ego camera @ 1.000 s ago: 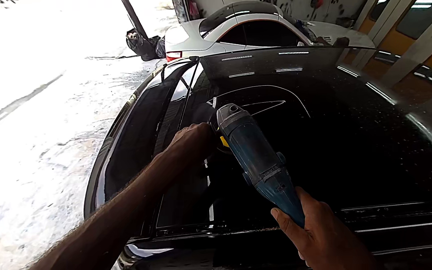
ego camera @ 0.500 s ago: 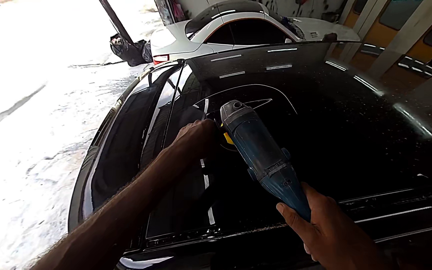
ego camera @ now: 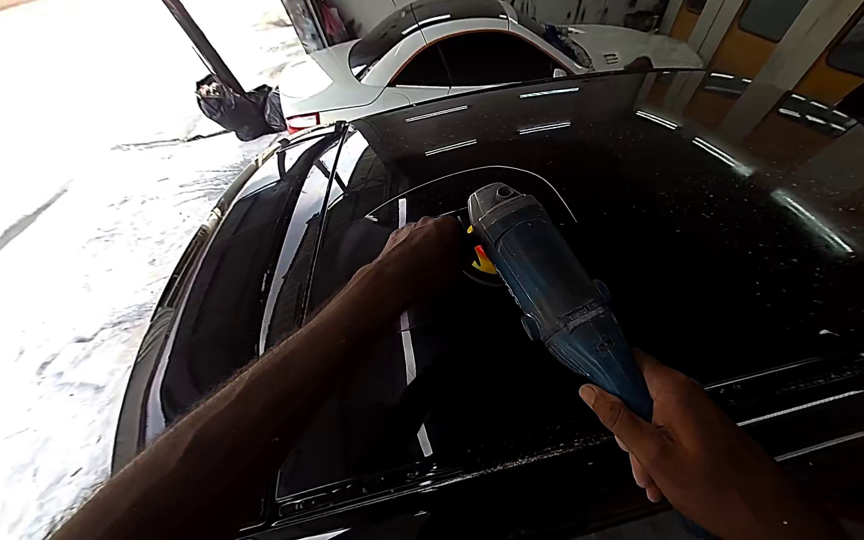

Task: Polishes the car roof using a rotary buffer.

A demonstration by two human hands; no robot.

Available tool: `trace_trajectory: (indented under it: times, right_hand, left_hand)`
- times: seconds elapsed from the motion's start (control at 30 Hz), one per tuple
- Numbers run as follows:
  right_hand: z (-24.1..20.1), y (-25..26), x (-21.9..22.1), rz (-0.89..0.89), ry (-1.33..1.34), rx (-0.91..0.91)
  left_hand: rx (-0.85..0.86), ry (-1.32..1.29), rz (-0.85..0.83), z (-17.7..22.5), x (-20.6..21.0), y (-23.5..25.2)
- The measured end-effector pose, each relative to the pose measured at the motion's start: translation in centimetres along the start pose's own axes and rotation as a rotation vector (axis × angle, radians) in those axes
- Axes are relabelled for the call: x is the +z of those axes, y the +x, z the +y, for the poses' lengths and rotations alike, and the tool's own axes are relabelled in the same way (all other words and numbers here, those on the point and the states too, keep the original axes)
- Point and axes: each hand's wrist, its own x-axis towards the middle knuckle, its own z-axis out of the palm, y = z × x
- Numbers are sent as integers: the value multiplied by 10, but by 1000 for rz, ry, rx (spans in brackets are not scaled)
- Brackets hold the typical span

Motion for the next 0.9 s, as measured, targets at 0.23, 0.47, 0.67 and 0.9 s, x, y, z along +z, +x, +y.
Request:
trace_trajectory:
  times: [0.23, 0.47, 0.67, 0.9]
  right_hand:
    - [12, -4, -19, 68, 68, 18]
    - [21, -11, -38, 134, 113, 88]
    - [31, -20, -56, 220, 149, 128]
    - [43, -43, -73, 288, 208, 175]
  left_hand:
    - [58, 22, -25, 39, -9, 19]
    - [150, 62, -13, 78, -9, 47]
    - [248, 104, -27, 121, -12, 69]
    - [340, 119, -39, 167, -11, 75]
